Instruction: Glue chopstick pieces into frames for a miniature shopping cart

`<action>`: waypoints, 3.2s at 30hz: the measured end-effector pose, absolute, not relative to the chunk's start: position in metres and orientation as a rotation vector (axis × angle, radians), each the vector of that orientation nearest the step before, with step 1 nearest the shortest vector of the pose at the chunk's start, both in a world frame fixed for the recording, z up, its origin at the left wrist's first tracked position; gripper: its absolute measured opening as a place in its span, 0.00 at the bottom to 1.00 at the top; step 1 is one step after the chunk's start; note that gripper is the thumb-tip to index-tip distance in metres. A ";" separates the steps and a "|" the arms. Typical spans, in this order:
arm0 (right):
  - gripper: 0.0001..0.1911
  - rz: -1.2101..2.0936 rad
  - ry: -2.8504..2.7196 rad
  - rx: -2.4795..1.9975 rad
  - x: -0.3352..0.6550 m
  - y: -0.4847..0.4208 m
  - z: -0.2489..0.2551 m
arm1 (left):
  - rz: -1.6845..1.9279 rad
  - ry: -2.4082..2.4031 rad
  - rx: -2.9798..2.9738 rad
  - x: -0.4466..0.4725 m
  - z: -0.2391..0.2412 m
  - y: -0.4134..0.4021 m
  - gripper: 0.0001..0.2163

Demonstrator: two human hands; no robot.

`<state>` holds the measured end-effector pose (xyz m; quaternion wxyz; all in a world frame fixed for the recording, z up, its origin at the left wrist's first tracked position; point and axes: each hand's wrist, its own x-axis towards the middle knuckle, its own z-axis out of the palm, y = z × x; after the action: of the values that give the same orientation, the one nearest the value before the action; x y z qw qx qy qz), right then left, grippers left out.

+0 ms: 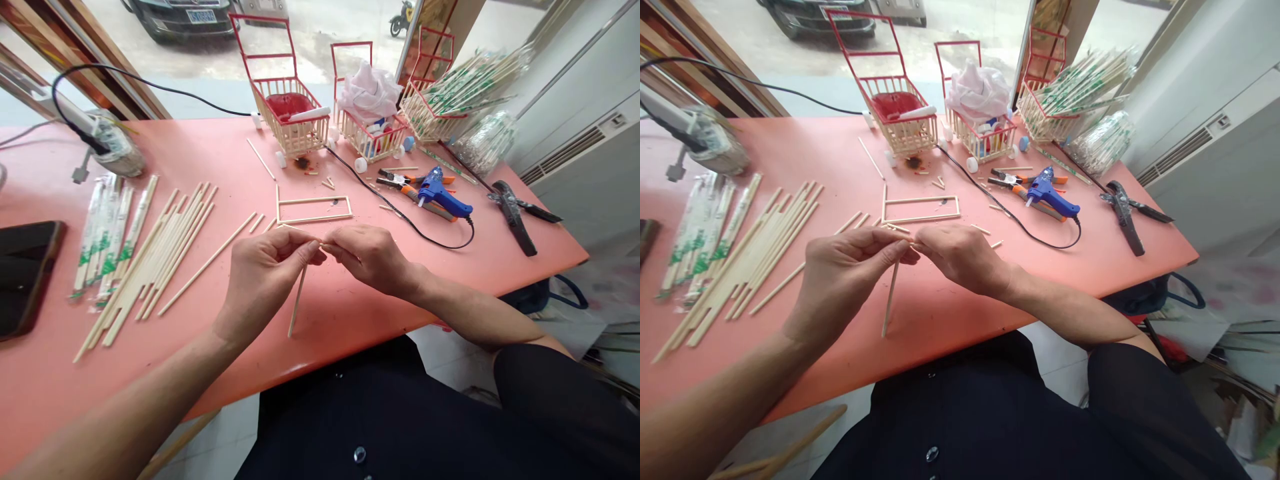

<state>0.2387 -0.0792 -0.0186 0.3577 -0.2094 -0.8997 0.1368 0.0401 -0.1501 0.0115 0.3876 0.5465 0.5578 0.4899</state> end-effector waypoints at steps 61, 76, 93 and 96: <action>0.17 0.376 -2.329 -0.531 0.239 -0.077 -0.012 | 1.106 1.440 1.500 0.036 0.015 -0.147 0.11; 0.19 0.386 -2.361 -0.593 0.240 -0.075 -0.016 | 1.171 1.357 1.295 0.038 0.018 -0.144 0.04; 0.19 0.470 -2.341 -0.550 0.240 -0.077 -0.014 | 1.167 1.340 1.269 0.036 0.013 -0.142 0.06; 0.18 0.458 -2.327 -0.522 0.239 -0.077 -0.016 | 1.178 1.331 1.265 0.037 0.012 -0.142 0.06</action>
<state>0.2390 -0.0768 -0.0163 0.3493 -0.2015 -0.8979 0.1766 0.0365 -0.1416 0.0121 0.4617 0.5143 0.5412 0.4790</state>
